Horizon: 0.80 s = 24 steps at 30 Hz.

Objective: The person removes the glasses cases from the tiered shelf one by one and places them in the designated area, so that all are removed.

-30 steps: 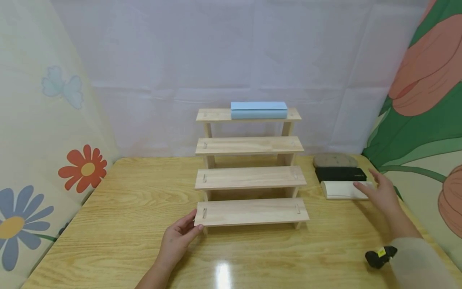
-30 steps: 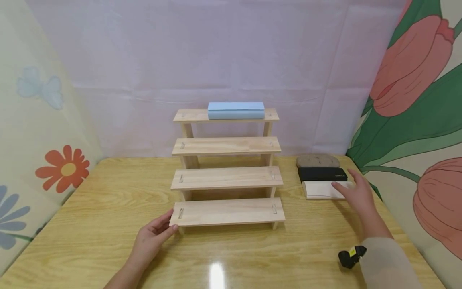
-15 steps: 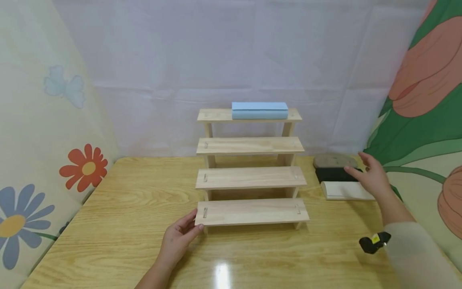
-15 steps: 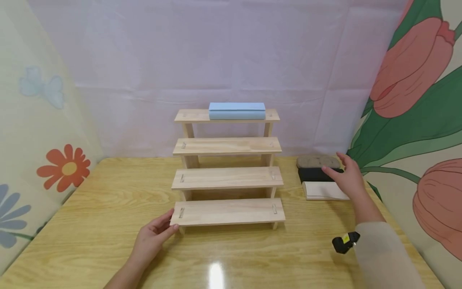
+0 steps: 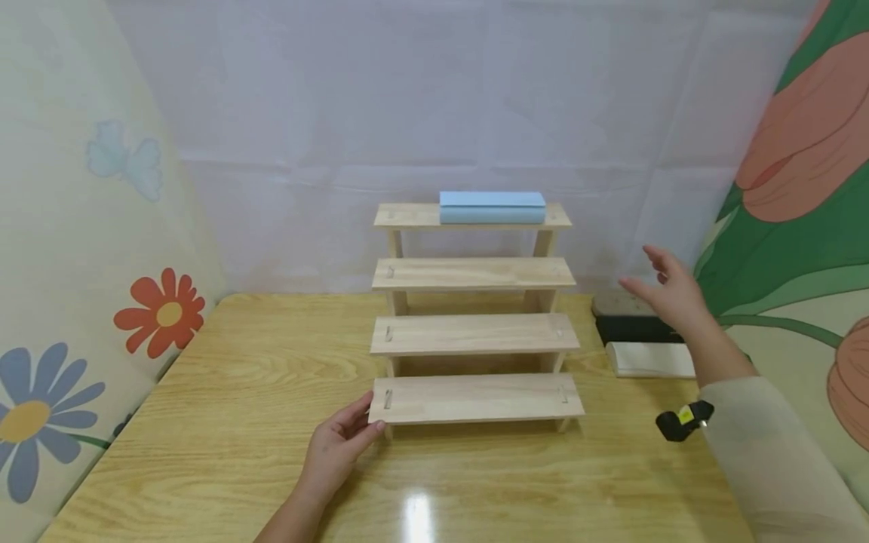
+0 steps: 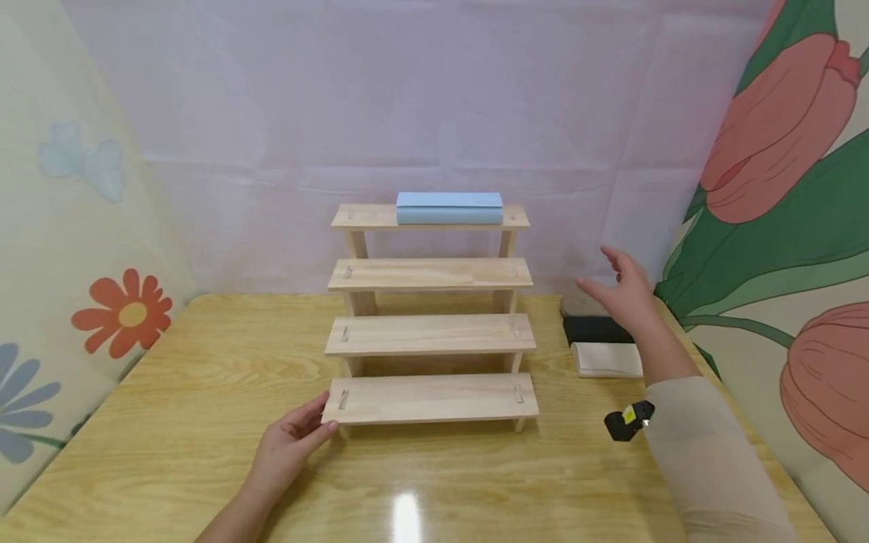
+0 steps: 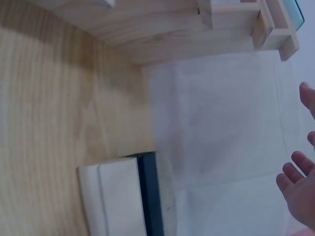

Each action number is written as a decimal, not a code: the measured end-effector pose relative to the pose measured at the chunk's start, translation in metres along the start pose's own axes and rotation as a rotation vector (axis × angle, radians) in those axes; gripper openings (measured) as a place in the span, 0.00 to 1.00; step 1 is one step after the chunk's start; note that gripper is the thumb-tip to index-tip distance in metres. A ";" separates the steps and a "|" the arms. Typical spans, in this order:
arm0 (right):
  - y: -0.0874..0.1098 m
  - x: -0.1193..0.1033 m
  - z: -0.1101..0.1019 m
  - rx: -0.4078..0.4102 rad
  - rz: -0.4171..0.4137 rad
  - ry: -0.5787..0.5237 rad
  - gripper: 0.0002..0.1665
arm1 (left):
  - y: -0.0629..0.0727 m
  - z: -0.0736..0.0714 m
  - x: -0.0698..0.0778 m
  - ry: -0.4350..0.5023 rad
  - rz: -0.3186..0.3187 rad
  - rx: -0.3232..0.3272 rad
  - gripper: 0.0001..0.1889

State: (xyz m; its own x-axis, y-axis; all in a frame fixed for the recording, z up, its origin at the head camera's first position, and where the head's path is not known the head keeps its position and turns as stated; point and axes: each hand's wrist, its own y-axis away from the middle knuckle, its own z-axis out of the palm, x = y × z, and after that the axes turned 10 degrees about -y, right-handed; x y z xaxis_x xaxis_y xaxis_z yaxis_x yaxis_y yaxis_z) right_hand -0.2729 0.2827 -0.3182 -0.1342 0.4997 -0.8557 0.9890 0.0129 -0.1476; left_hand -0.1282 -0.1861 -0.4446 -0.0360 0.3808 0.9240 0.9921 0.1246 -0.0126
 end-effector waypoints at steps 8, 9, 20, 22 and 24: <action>-0.016 -0.033 0.009 -0.028 -0.071 -0.007 0.52 | 0.000 0.001 -0.002 0.007 0.006 0.003 0.28; -0.018 -0.036 0.010 -0.028 -0.075 -0.005 0.52 | 0.000 0.002 -0.002 0.015 0.005 0.003 0.28; -0.039 -0.066 0.023 -0.029 -0.080 0.018 0.52 | 0.003 0.004 -0.003 0.048 0.021 -0.003 0.27; -0.043 -0.072 0.026 -0.024 -0.076 0.025 0.52 | 0.003 0.004 -0.002 0.048 0.022 -0.005 0.27; -0.047 -0.077 0.029 -0.023 -0.078 0.027 0.53 | 0.003 0.004 -0.002 0.047 0.023 -0.003 0.27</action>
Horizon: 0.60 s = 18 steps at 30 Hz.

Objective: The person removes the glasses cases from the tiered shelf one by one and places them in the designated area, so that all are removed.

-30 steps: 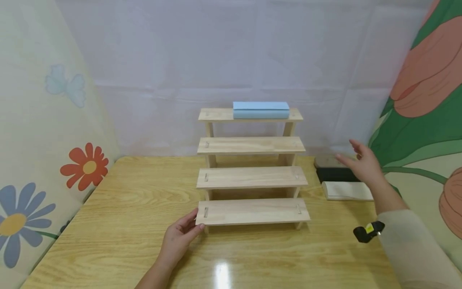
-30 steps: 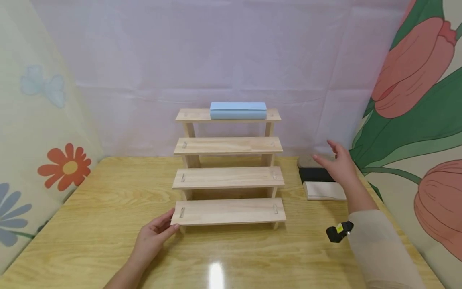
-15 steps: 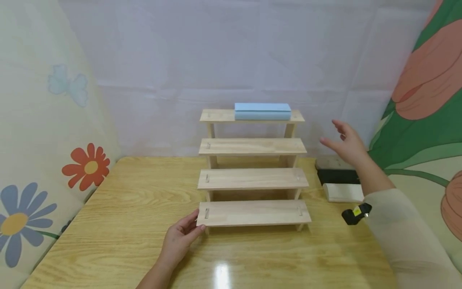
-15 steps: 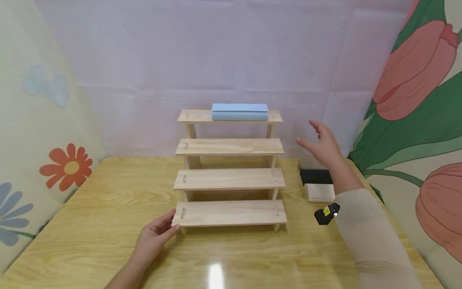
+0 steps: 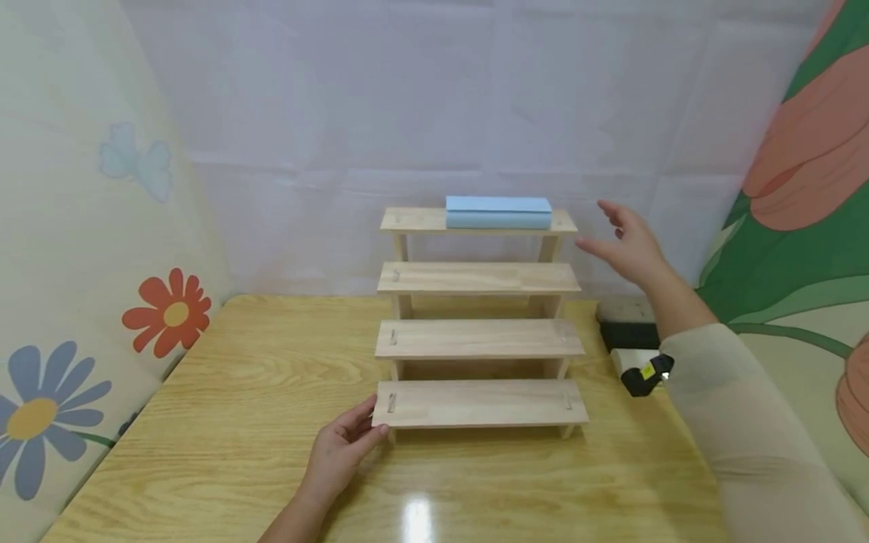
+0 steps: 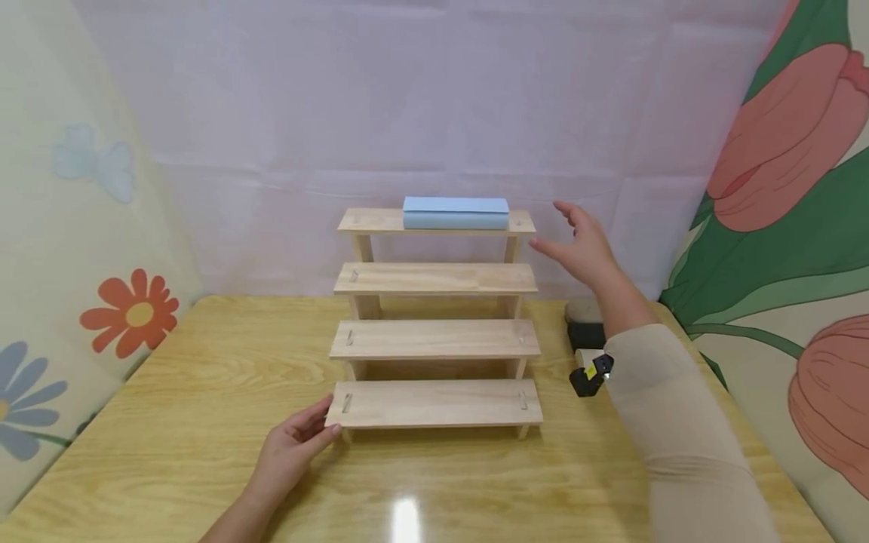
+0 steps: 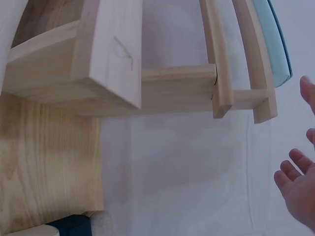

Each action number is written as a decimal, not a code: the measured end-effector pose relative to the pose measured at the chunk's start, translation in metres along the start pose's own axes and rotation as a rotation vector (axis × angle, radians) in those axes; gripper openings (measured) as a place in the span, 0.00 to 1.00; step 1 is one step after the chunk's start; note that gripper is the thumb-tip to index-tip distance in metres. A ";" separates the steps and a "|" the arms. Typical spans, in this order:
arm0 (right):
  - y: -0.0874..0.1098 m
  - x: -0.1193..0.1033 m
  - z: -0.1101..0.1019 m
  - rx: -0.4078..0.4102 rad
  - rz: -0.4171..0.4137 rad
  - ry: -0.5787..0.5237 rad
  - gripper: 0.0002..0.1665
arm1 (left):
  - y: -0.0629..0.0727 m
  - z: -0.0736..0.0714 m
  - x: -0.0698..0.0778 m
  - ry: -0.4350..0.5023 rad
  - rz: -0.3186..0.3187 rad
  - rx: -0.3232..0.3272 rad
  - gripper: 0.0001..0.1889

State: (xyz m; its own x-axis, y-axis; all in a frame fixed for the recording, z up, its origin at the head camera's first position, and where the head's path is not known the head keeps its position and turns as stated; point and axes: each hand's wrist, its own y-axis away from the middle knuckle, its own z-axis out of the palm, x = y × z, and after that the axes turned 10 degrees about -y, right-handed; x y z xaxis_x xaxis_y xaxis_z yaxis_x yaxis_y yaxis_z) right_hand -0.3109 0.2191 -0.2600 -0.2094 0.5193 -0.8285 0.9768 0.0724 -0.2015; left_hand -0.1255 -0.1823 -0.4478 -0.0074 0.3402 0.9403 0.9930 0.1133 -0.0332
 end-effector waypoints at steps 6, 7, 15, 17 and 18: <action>-0.010 -0.012 0.006 -0.020 -0.051 -0.006 0.52 | 0.000 0.001 0.000 -0.005 -0.002 0.005 0.27; -0.011 -0.013 0.008 -0.024 -0.057 -0.005 0.52 | 0.000 0.001 0.000 -0.004 -0.004 0.006 0.27; -0.022 -0.028 0.020 -0.062 -0.072 -0.006 0.53 | 0.000 0.001 0.001 0.008 -0.018 0.004 0.27; -0.025 -0.031 0.023 -0.076 -0.070 -0.008 0.53 | 0.000 0.001 0.000 0.013 -0.016 0.003 0.27; -0.026 -0.033 0.025 -0.083 -0.066 -0.010 0.53 | 0.000 0.001 0.000 0.015 -0.017 0.004 0.27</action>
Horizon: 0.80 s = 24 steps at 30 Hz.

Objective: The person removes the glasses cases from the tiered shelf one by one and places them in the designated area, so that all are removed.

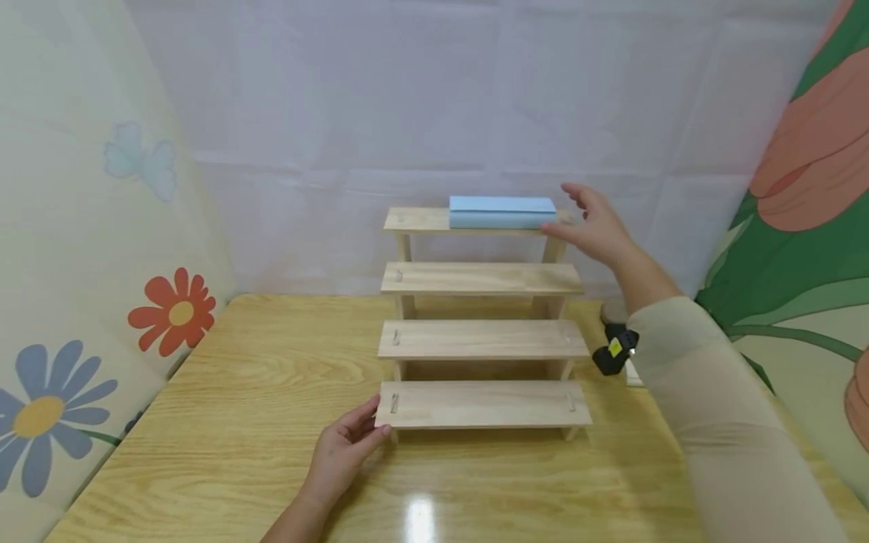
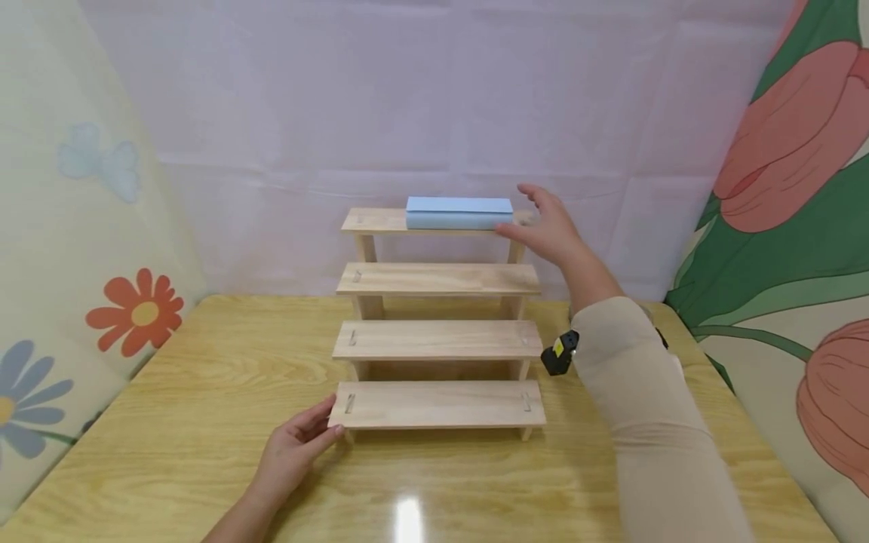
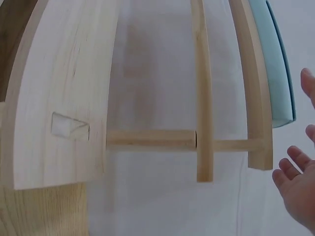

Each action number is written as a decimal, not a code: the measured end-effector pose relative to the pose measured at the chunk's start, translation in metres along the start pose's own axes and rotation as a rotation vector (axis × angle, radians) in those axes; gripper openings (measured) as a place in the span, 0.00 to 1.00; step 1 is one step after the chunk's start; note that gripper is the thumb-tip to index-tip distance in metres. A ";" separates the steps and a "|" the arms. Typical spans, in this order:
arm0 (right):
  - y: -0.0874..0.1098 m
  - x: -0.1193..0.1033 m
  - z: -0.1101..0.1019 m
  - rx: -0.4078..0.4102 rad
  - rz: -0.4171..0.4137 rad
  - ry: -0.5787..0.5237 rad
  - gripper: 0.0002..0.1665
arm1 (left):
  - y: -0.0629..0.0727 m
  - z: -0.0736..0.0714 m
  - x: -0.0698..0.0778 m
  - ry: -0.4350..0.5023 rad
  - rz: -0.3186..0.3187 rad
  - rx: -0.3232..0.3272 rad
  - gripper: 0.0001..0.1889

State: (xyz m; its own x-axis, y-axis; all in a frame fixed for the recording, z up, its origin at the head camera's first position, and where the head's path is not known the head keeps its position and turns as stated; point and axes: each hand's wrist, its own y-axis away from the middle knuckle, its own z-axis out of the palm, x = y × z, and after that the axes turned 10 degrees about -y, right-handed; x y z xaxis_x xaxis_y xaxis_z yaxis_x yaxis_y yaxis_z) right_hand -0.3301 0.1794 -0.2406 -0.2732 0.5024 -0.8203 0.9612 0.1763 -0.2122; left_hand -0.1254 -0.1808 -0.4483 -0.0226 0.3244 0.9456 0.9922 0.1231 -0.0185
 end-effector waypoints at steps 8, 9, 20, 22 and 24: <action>-0.014 -0.009 0.012 -0.029 -0.003 0.010 0.55 | -0.001 0.001 -0.001 -0.011 -0.008 0.005 0.27; -0.016 -0.010 0.014 -0.030 -0.008 0.010 0.55 | -0.002 0.001 -0.001 -0.012 -0.009 0.005 0.27; -0.031 -0.016 0.025 -0.045 -0.022 0.020 0.54 | -0.001 0.002 -0.001 -0.005 -0.006 0.008 0.27; -0.032 -0.018 0.025 -0.049 -0.017 0.032 0.54 | -0.001 0.003 0.000 -0.002 -0.002 0.007 0.27; -0.034 -0.018 0.025 -0.053 -0.014 0.041 0.53 | 0.000 0.004 0.000 0.002 0.005 0.004 0.27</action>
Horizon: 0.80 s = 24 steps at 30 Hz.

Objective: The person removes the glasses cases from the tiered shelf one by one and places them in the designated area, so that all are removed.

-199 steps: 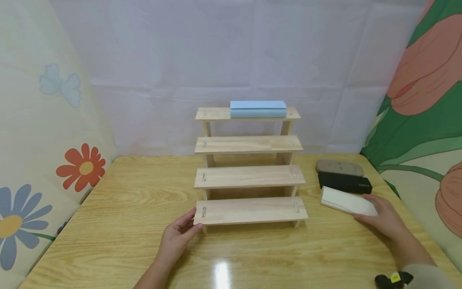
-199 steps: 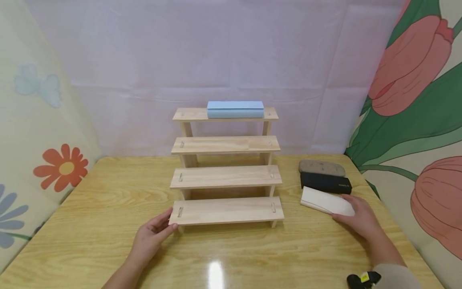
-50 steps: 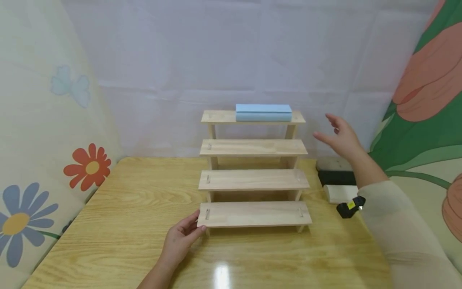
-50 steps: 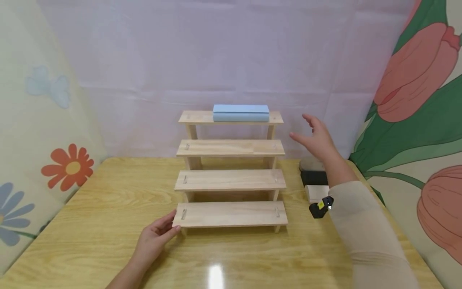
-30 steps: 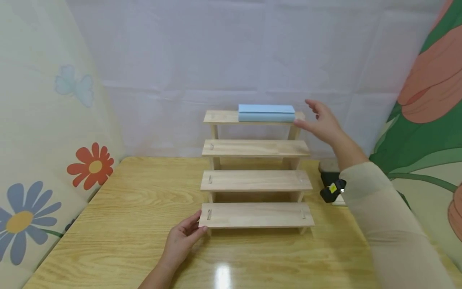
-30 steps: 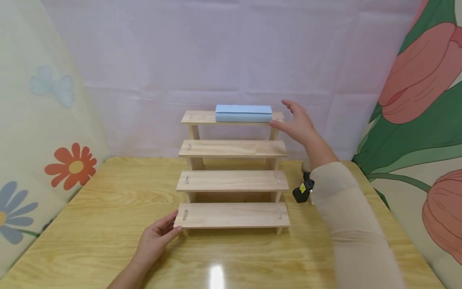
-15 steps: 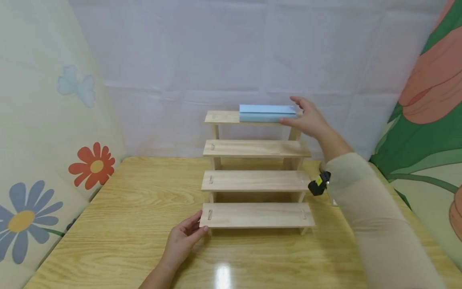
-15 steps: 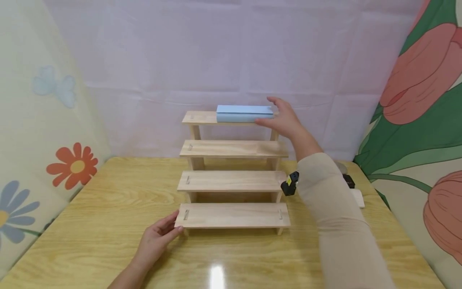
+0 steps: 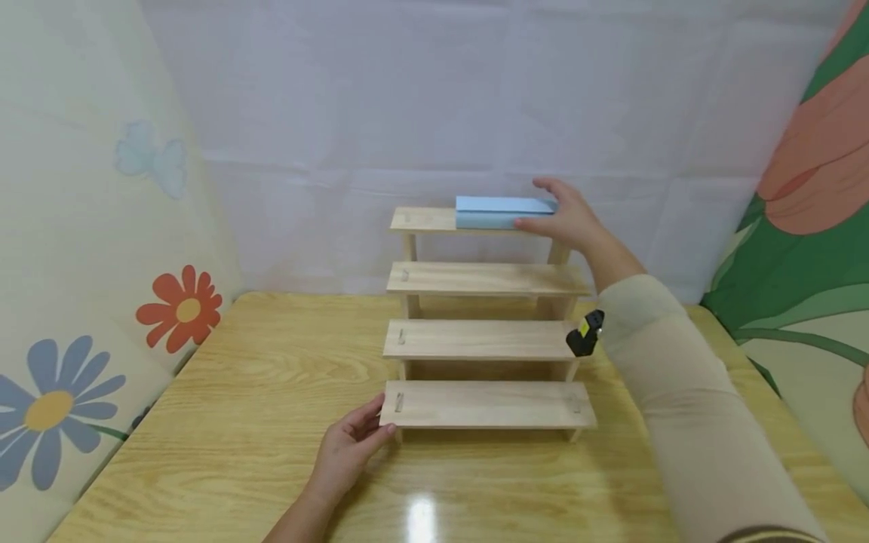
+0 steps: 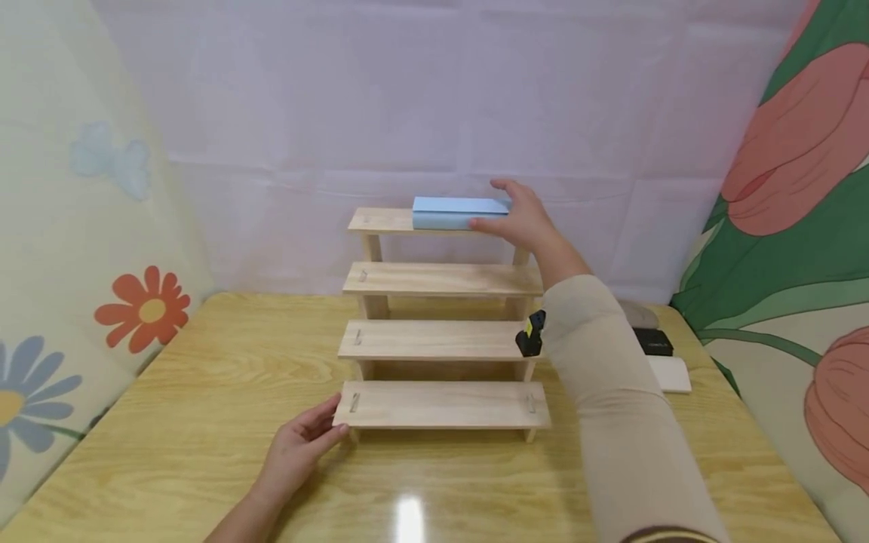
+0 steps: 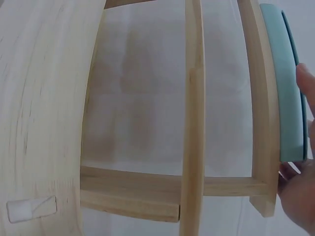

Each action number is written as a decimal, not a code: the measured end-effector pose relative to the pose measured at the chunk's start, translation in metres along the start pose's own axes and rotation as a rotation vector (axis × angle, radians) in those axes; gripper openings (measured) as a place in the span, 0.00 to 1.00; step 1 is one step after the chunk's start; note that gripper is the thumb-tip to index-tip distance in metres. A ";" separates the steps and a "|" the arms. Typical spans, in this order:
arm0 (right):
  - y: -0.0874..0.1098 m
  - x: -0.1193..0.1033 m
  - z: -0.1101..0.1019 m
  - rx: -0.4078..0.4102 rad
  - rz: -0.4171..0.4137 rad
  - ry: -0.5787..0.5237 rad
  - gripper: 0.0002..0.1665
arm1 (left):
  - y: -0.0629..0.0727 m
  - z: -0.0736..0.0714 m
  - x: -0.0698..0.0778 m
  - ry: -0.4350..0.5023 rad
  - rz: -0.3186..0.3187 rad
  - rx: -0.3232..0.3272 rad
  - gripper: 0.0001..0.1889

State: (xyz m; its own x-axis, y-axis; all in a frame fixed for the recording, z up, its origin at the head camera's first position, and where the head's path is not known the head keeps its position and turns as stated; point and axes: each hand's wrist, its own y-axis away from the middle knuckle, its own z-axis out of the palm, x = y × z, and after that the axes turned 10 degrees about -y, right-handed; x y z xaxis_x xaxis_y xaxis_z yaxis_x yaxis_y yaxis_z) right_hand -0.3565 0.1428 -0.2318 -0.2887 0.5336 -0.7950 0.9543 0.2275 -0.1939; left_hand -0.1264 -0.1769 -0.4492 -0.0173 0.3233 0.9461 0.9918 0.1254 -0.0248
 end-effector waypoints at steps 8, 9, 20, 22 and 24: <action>-0.001 0.002 0.002 -0.047 0.034 -0.032 0.53 | -0.001 0.004 0.000 0.012 0.021 -0.010 0.27; -0.001 0.002 0.002 -0.048 0.032 -0.031 0.53 | -0.001 0.004 0.000 0.009 0.017 -0.009 0.27; 0.003 0.004 -0.001 -0.053 0.015 0.105 0.49 | -0.002 0.005 -0.002 -0.003 0.006 -0.004 0.27; 0.003 0.005 -0.001 -0.056 0.018 0.102 0.48 | -0.002 0.005 -0.003 -0.001 0.036 0.001 0.28; 0.002 0.005 -0.001 -0.060 0.027 0.079 0.48 | -0.002 0.006 -0.005 0.009 0.068 0.007 0.28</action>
State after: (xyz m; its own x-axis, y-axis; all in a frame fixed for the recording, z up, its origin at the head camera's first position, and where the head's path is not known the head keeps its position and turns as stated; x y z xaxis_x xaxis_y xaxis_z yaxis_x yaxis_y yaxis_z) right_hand -0.3557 0.1468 -0.2352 -0.2707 0.6024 -0.7509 0.9561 0.2594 -0.1366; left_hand -0.1288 -0.1731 -0.4554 0.0519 0.3226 0.9451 0.9897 0.1100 -0.0918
